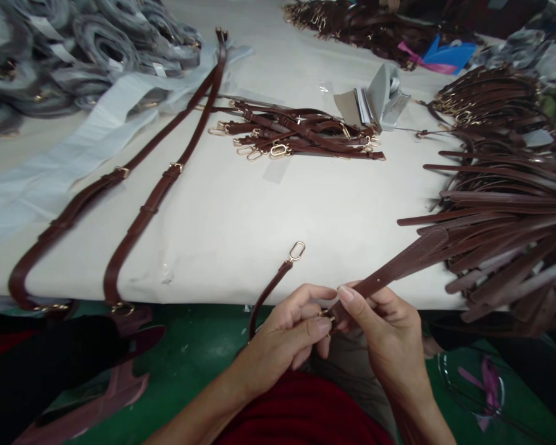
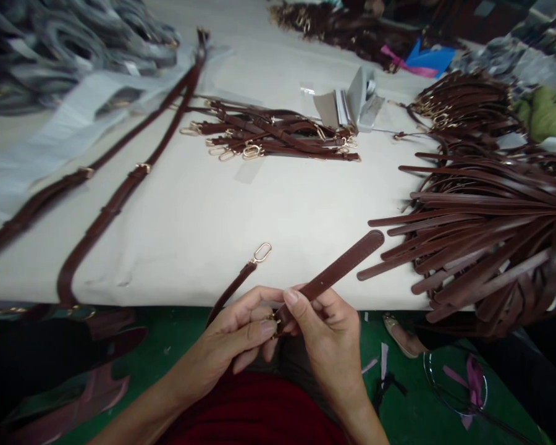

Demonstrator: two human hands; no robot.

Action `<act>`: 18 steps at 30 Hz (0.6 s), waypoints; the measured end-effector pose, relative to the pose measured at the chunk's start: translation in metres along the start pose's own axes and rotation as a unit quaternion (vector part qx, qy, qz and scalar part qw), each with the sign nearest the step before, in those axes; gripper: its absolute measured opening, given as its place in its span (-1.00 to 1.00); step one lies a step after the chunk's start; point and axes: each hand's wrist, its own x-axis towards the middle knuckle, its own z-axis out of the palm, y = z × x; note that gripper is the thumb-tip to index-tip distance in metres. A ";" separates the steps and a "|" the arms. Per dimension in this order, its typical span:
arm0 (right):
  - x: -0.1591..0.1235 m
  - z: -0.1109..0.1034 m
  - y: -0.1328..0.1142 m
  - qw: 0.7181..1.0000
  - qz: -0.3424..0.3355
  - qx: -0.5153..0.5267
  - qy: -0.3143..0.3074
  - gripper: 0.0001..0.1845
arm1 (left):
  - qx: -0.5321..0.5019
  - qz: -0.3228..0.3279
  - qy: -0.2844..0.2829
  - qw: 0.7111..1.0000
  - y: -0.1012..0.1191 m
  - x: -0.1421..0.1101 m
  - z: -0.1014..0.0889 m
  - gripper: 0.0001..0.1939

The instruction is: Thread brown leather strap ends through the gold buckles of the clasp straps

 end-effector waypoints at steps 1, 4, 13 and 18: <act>0.000 -0.001 0.000 1.000 -0.005 -0.005 0.001 -0.83 | -0.001 -0.001 0.005 1.000 0.000 0.000 0.001 -0.62; -0.003 -0.002 0.001 0.999 -0.024 -0.042 0.011 -0.84 | -0.004 0.000 0.024 1.000 -0.003 -0.001 0.005 -0.64; -0.016 0.008 0.023 0.818 -0.401 -0.409 0.051 -0.80 | -0.035 0.046 0.061 0.996 -0.019 0.021 0.016 -0.69; -0.006 -0.010 0.021 0.862 -0.309 -0.386 0.112 -0.90 | 0.039 0.074 -0.006 0.996 -0.010 0.019 0.015 -0.63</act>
